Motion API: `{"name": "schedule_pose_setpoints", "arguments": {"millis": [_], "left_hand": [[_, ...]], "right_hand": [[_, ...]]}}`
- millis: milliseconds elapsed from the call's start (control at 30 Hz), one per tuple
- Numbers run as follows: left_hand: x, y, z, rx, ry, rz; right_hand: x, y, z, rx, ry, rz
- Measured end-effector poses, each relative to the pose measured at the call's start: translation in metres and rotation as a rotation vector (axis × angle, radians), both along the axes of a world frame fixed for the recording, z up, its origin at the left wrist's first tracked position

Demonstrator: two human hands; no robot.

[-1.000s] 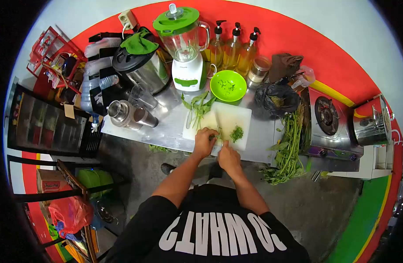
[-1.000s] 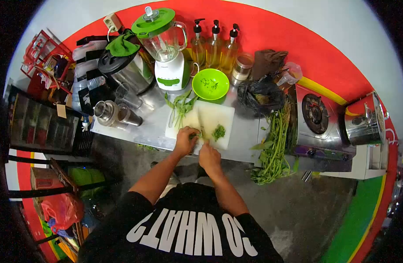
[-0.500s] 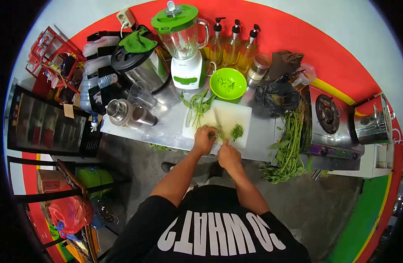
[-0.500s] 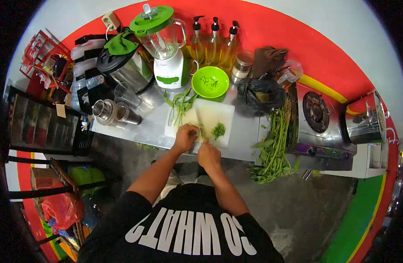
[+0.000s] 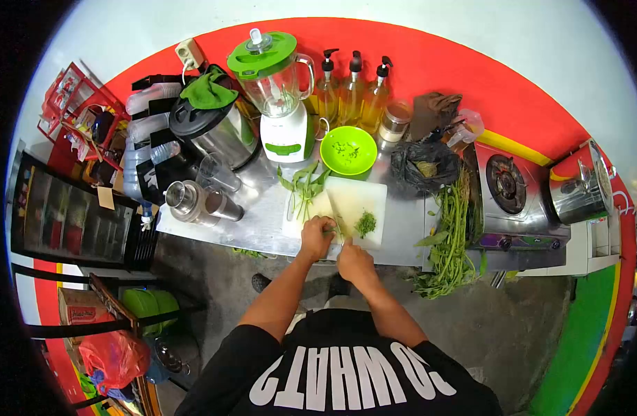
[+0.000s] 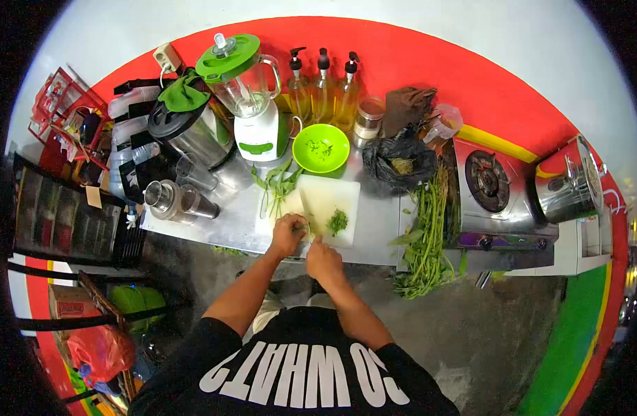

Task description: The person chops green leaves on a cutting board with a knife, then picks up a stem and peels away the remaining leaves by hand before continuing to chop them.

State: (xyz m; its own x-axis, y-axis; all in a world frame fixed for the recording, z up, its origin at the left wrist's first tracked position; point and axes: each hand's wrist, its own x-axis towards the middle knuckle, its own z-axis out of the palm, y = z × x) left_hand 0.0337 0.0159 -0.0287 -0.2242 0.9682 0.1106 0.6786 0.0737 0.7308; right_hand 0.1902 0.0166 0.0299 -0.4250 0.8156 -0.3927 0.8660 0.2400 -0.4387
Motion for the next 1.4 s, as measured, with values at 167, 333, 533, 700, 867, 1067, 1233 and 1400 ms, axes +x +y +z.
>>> {"name": "schedule_pose_setpoints", "arguments": {"millis": [167,333,533,700,867,1067,1233,1400], "left_hand": [[-0.002,0.001,0.002,0.007,-0.112,0.005],[-0.003,0.003,-0.008,-0.003,-0.111,-0.011],[-0.003,0.003,0.001,-0.088,-0.105,0.014],[-0.007,0.005,-0.018,-0.085,-0.115,-0.006],[-0.007,0.004,-0.012,-0.060,-0.128,0.012],[-0.006,0.005,-0.010,-0.061,-0.123,0.005],[-0.005,0.005,-0.003,-0.009,-0.284,-0.016],[-0.007,0.000,0.002,0.008,-0.154,-0.046]], "right_hand": [[-0.005,-0.011,-0.018,-0.001,0.052,-0.080],[-0.006,0.005,-0.012,0.010,0.052,-0.048],[-0.003,-0.017,0.000,-0.065,-0.018,-0.065],[-0.007,-0.007,-0.020,0.042,0.099,-0.075],[-0.003,-0.003,0.008,-0.019,0.010,-0.042],[-0.008,-0.012,-0.023,0.005,0.051,-0.091],[-0.008,-0.002,-0.007,0.049,0.040,-0.048],[-0.005,-0.013,-0.009,0.014,0.050,-0.049]]}}
